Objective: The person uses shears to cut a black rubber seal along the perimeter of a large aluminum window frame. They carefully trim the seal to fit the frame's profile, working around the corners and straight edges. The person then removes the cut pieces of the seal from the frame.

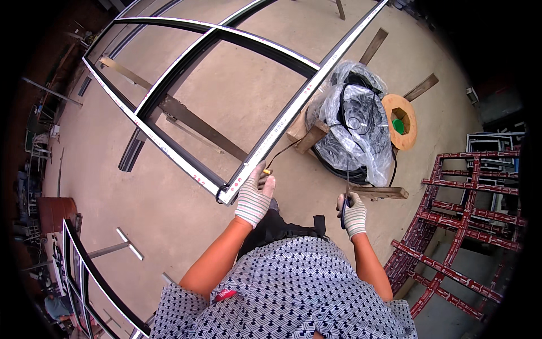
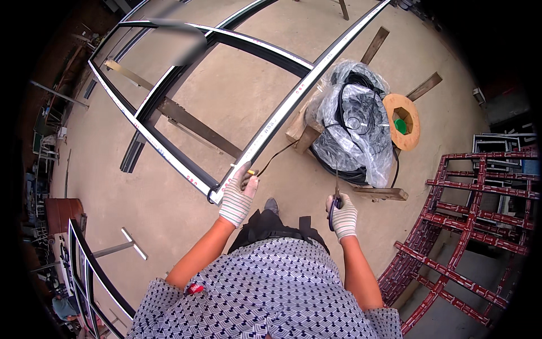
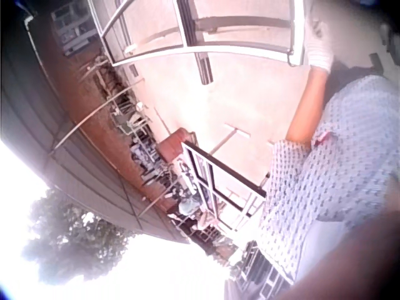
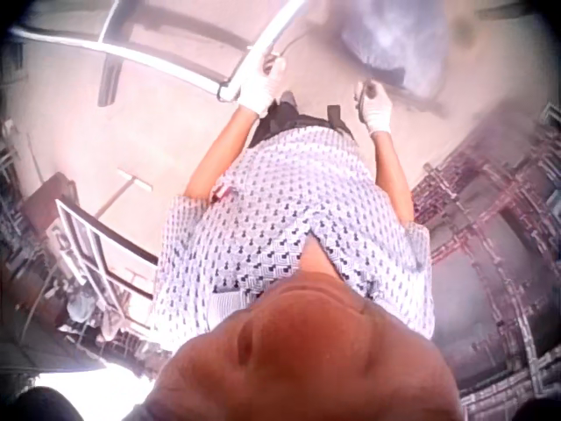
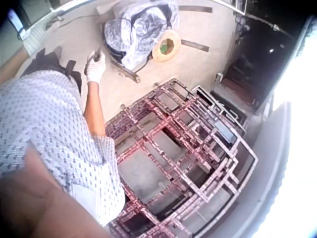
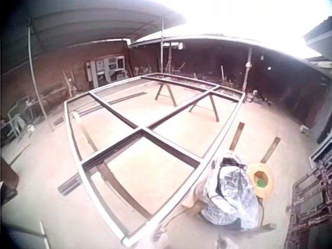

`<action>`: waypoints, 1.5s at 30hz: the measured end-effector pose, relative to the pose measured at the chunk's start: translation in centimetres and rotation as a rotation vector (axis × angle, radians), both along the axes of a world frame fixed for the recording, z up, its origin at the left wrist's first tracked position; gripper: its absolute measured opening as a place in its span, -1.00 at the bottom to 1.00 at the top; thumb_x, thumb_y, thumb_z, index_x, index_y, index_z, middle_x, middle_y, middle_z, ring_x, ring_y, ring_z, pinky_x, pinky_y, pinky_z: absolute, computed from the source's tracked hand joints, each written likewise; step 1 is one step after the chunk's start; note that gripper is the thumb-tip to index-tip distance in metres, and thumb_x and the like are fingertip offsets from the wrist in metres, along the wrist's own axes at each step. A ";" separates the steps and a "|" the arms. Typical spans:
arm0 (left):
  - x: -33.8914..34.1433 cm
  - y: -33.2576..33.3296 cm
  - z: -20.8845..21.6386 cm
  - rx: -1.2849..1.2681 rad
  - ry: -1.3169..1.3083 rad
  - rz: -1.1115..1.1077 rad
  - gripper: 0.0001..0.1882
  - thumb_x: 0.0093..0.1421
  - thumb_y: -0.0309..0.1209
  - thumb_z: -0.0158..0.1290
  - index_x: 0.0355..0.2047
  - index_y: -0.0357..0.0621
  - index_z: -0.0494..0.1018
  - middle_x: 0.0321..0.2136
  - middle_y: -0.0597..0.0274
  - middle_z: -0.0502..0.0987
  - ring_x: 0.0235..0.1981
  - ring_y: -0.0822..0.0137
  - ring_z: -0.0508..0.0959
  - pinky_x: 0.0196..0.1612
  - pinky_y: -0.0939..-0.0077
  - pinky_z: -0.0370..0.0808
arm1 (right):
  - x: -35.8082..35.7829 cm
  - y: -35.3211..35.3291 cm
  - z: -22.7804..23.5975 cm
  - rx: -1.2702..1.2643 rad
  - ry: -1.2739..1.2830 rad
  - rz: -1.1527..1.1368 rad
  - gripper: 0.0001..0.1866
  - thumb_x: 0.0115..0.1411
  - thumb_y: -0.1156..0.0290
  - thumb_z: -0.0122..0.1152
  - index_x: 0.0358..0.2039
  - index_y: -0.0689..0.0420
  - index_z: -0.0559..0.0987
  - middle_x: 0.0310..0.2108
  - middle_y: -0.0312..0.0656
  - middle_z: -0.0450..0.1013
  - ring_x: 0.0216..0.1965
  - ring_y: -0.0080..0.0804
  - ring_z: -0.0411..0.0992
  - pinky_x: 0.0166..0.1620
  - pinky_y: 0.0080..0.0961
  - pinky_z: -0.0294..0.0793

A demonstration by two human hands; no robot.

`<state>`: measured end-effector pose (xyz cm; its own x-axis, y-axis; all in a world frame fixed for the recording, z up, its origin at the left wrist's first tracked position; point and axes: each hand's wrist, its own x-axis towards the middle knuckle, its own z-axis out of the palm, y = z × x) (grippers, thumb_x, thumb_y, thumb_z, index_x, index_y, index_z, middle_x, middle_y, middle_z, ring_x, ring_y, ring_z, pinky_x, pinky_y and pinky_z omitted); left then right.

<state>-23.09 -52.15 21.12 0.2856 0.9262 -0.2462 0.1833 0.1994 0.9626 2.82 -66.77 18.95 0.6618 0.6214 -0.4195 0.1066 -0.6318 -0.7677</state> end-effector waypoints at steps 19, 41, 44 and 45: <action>-7.9 0.9 -5.3 -0.003 0.056 1.103 -0.48 0.46 -0.35 -0.07 0.37 -0.24 0.21 0.05 -0.04 0.55 -0.08 0.25 0.60 0.02 0.38 0.54 | 11.1 32.1 -1.3 -0.111 -0.653 0.573 -0.46 0.27 -0.08 0.13 0.03 0.12 0.52 -0.32 0.18 0.60 -0.20 0.18 0.58 -0.11 -0.03 0.53; 8.6 -18.4 -12.4 -0.818 0.565 1.681 -0.43 0.25 -0.25 -0.03 0.21 -0.32 0.41 -0.16 -0.13 0.65 -0.23 0.20 0.71 -0.13 0.35 0.60 | 21.1 48.7 -4.9 -0.258 -0.892 0.882 -0.54 0.31 -0.02 0.08 0.04 0.05 0.46 -0.23 -0.04 0.63 -0.20 0.02 0.61 -0.18 -0.07 0.55; 7.4 -16.1 -12.7 -0.715 0.515 1.697 -0.45 0.25 -0.31 -0.02 0.20 -0.38 0.41 -0.18 -0.15 0.66 -0.29 0.19 0.71 -0.17 0.35 0.61 | 20.5 49.1 -4.3 -0.247 -0.900 0.925 -0.55 0.31 -0.02 0.10 0.01 0.06 0.47 -0.27 -0.06 0.62 -0.21 0.00 0.61 -0.18 -0.08 0.54; 6.5 -15.4 -12.1 -0.663 0.420 1.722 -0.44 0.27 -0.28 -0.02 0.22 -0.36 0.39 -0.20 -0.08 0.65 -0.26 0.23 0.67 -0.13 0.37 0.58 | 19.5 49.0 -3.7 -0.226 -0.900 0.941 -0.55 0.31 -0.01 0.10 0.00 0.08 0.48 -0.26 -0.05 0.62 -0.19 0.01 0.61 -0.16 -0.07 0.54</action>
